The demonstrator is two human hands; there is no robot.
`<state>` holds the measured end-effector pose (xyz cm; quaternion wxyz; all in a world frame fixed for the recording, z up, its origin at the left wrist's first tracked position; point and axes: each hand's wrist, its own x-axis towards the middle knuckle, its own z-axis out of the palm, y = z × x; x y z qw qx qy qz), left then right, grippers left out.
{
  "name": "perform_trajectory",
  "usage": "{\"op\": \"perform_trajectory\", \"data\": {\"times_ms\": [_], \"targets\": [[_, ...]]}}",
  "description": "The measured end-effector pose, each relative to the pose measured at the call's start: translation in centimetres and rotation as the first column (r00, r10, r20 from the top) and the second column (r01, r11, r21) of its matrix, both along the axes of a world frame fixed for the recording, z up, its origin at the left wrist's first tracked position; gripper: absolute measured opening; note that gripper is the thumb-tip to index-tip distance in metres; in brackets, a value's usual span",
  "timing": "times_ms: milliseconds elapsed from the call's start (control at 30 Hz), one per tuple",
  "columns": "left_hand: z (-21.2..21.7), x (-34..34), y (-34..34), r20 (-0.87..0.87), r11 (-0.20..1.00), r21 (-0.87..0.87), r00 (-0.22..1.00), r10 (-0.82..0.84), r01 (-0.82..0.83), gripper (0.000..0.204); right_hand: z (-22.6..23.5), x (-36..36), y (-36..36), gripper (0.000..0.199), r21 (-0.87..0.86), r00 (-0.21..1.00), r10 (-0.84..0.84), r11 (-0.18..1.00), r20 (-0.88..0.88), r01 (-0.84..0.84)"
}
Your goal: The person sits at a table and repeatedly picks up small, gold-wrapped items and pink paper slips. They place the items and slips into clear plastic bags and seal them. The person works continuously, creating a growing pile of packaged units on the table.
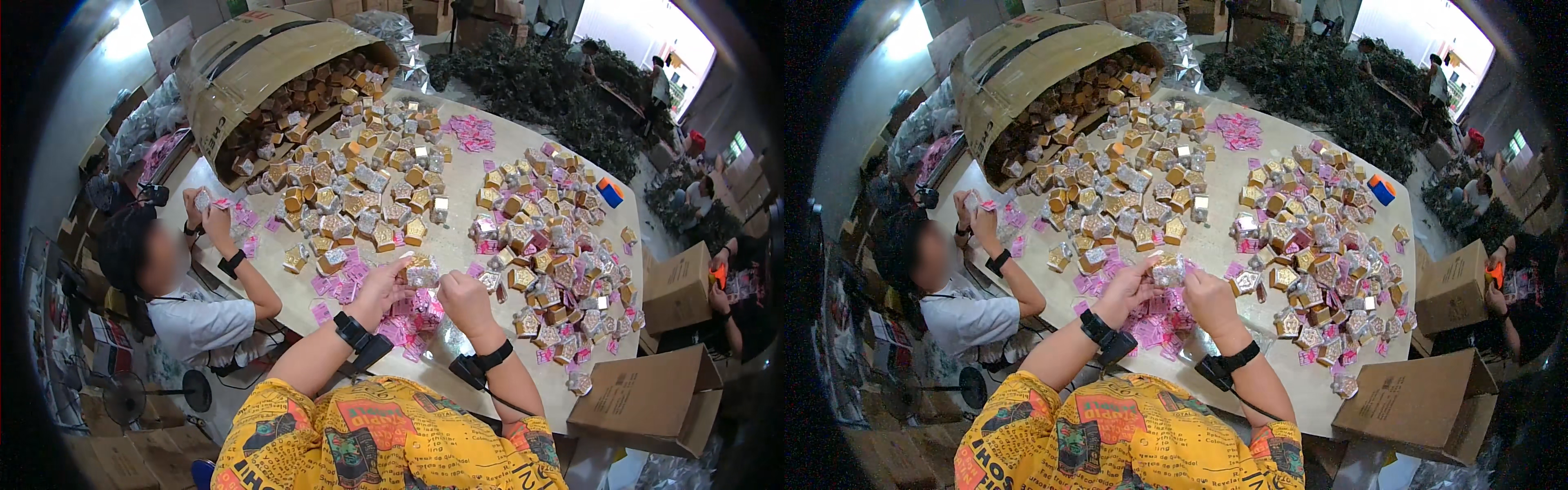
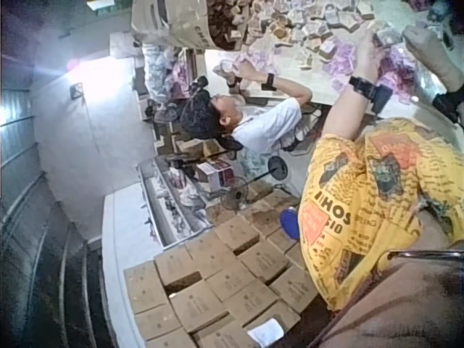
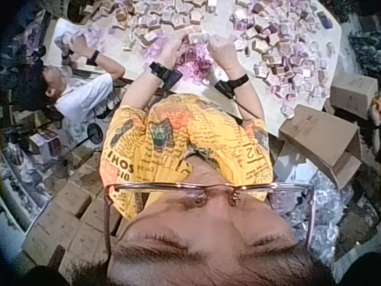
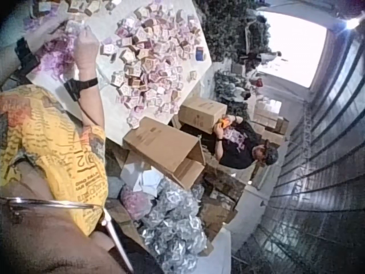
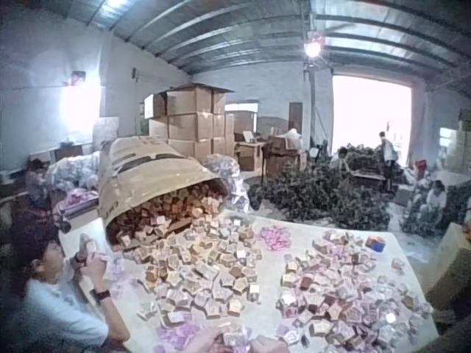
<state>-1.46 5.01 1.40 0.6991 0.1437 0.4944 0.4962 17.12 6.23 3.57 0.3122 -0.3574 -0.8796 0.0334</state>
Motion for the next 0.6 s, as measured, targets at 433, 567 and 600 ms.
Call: {"op": "perform_trajectory", "data": {"times_ms": [433,567,600], "targets": [[-0.7,0.2,-0.2,-0.018,0.996,0.022,0.996,-0.088,0.089,0.032,-0.6,2.6,0.9,0.009,-0.822,0.842,-0.211,0.426,-0.497,-0.378],[-1.4,1.1,-0.1,-0.051,0.995,-0.021,0.994,-0.099,0.098,0.033,-1.9,2.9,1.0,0.011,-0.83,0.807,-0.264,0.363,-0.528,-0.424],[-1.1,1.0,-0.4,-0.083,0.995,-0.04,0.992,-0.093,0.089,0.033,-2.5,2.7,0.9,0.011,-0.831,0.793,-0.279,0.325,-0.541,-0.453]]}}
